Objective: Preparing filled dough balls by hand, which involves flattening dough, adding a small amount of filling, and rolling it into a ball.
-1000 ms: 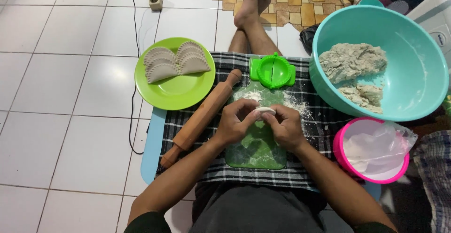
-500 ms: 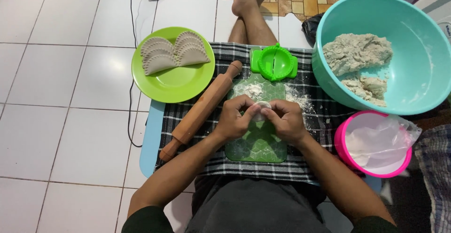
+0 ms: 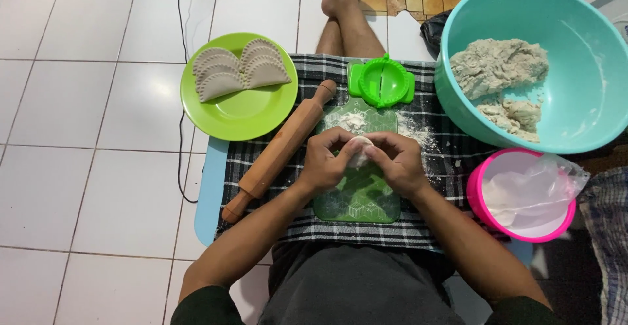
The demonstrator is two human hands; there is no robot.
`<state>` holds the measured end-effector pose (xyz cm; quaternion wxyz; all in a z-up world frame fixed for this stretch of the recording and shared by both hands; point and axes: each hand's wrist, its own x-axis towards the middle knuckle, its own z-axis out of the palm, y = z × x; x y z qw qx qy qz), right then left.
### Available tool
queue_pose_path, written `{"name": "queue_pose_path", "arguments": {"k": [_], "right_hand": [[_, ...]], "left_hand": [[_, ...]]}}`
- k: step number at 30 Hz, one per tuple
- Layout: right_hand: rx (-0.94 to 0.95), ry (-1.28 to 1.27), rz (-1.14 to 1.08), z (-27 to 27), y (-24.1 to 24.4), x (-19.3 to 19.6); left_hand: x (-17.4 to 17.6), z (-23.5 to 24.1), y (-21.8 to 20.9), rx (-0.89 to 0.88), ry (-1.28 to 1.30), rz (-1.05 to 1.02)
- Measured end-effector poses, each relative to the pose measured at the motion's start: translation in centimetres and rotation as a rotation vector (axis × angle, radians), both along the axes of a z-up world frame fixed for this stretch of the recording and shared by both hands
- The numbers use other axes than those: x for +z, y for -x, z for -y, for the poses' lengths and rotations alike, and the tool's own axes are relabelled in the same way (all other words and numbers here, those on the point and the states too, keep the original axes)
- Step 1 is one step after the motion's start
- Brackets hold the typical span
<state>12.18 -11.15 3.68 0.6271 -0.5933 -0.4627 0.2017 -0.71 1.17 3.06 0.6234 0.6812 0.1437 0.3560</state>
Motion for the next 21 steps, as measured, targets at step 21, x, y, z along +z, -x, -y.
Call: {"name": "queue_pose_path", "arguments": {"k": [21], "right_hand": [[-0.025,0.084,-0.042,0.9,-0.9,-2.2]], "left_hand": [[-0.6,-0.1,0.0,-0.061,-0.16,-0.029]]}}
